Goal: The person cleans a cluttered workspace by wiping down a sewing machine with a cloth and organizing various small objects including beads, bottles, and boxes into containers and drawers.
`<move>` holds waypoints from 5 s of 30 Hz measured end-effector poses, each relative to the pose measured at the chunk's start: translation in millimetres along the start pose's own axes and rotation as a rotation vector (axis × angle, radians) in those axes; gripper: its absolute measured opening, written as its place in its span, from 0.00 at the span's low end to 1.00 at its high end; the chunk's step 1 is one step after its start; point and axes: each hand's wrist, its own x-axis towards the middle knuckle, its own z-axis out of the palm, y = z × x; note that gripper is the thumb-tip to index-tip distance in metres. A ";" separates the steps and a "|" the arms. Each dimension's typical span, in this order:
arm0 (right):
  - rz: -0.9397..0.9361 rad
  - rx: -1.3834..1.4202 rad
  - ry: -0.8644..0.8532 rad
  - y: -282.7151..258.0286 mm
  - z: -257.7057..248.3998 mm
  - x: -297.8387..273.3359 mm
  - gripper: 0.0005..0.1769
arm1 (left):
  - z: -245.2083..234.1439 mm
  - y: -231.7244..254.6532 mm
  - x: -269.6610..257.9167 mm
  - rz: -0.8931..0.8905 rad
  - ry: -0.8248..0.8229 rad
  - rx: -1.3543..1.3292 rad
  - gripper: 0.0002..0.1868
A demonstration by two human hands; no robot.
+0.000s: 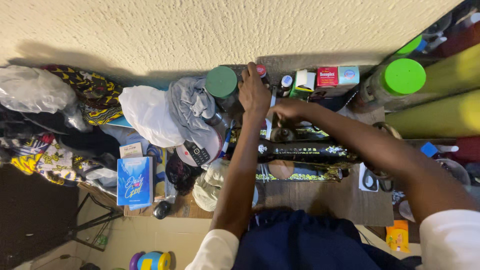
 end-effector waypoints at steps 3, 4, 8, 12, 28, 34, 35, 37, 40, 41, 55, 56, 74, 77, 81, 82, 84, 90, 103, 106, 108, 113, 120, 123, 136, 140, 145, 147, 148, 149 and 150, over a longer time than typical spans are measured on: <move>-0.203 -0.058 0.047 10.3 24.1 -0.4 0.32 | -11.6 -6.3 -0.1 0.104 -0.049 -0.086 0.34; -0.415 -0.239 0.191 13.6 27.8 -2.8 0.37 | -11.9 -5.8 -0.3 0.124 -0.040 -0.081 0.34; -0.360 -0.427 0.225 26.1 43.5 0.0 0.26 | -9.3 -6.7 -1.0 0.113 -0.034 -0.098 0.33; -0.495 -0.546 0.322 23.7 43.6 2.1 0.17 | -3.9 -11.9 3.7 0.121 -0.061 -0.090 0.37; -0.001 -0.449 0.332 -140.6 -87.5 -92.3 0.13 | 127.0 -68.1 46.5 0.156 -0.209 -0.174 0.33; 0.024 0.129 0.892 -205.2 -105.7 -131.4 0.07 | 112.7 -96.0 52.3 0.154 -0.265 -0.297 0.27; 0.024 0.127 0.889 -210.5 -111.3 -130.1 0.07 | 109.3 -101.4 51.9 0.145 -0.308 -0.238 0.29; -0.332 0.402 1.061 -215.2 -115.0 -125.1 0.06 | 103.2 -119.1 40.0 0.412 -0.282 -0.225 0.26; -0.239 0.640 0.977 -206.5 -116.4 -113.8 0.06 | 90.6 -133.3 32.6 0.813 -0.349 0.000 0.20; -0.242 0.639 0.980 -201.3 -114.4 -109.3 0.06 | 85.4 -135.1 30.8 0.932 -0.451 0.211 0.17; -0.051 0.761 1.196 -129.4 -92.3 -96.3 0.04 | 85.9 -134.8 21.5 1.157 -0.059 0.560 0.09; -0.050 0.763 1.193 -127.3 -92.4 -96.6 0.04 | 86.1 -134.7 22.1 1.128 -0.103 0.534 0.09; -0.111 0.852 1.267 -123.8 -92.1 -101.7 0.05 | 94.0 -84.9 40.9 0.079 -0.304 0.164 0.18; -0.114 0.898 1.226 -125.2 -91.6 -100.5 0.06 | 97.5 -84.4 42.7 0.140 -0.175 0.110 0.19; -0.078 0.873 1.197 -126.8 -91.2 -102.7 0.05 | 96.0 -90.6 44.4 0.173 -0.221 0.107 0.26; -0.098 0.869 1.191 -126.9 -91.4 -102.2 0.05 | 92.6 -91.2 44.4 0.195 -0.216 0.076 0.25; -0.099 0.851 1.186 -126.7 -91.2 -102.9 0.05 | 80.9 -87.8 41.5 0.214 -0.211 0.045 0.24; -0.096 0.761 1.187 -122.7 -89.3 -100.2 0.05 | 15.9 -57.6 13.6 0.154 -0.289 0.188 0.12; 0.054 0.808 1.104 -127.6 -91.6 -100.4 0.05 | 147.8 -187.1 33.5 0.831 -0.560 0.182 0.08; 0.042 0.774 1.086 -127.1 -93.1 -97.7 0.05 | 117.0 -172.1 24.2 0.720 -0.595 0.130 0.07; 0.031 0.774 1.094 -127.5 -91.6 -97.3 0.05 | 76.3 -149.1 18.9 0.610 -0.639 0.045 0.07; 0.026 0.803 1.102 -123.3 -89.1 -94.4 0.04 | -41.0 -92.4 0.0 0.162 -0.925 -0.720 0.18; 0.018 0.764 1.061 -124.3 -89.1 -95.2 0.05 | -55.5 -71.1 23.8 -0.070 -0.723 -1.090 0.25; -0.039 0.723 1.071 -124.9 -89.2 -97.1 0.05 | -39.4 -65.9 35.7 -0.158 -0.704 -0.996 0.29; -0.012 0.708 1.032 -117.3 -84.7 -95.0 0.06 | -20.8 -48.9 37.8 0.301 -0.423 -0.185 0.26; 0.003 0.717 0.990 -116.2 -80.5 -88.0 0.07 | -13.8 -50.6 36.1 0.228 -0.470 -0.155 0.24; 0.026 0.929 0.809 -121.6 -77.5 -75.3 0.10 | 13.5 -49.0 35.2 0.087 -0.406 0.073 0.20; 0.020 0.909 0.784 -121.0 -75.7 -72.6 0.10 | 30.2 -54.5 39.3 0.061 -0.393 0.122 0.21; 0.012 0.889 0.765 -120.2 -75.4 -71.4 0.11 | 39.4 -58.4 43.3 0.051 -0.416 0.179 0.21; 0.008 0.890 0.758 -119.3 -74.9 -71.6 0.11 | 48.9 -63.6 45.0 0.041 -0.440 0.235 0.22; 0.046 0.882 0.770 -118.1 -74.8 -73.1 0.10 | 59.1 -67.8 45.0 0.036 -0.435 0.235 0.22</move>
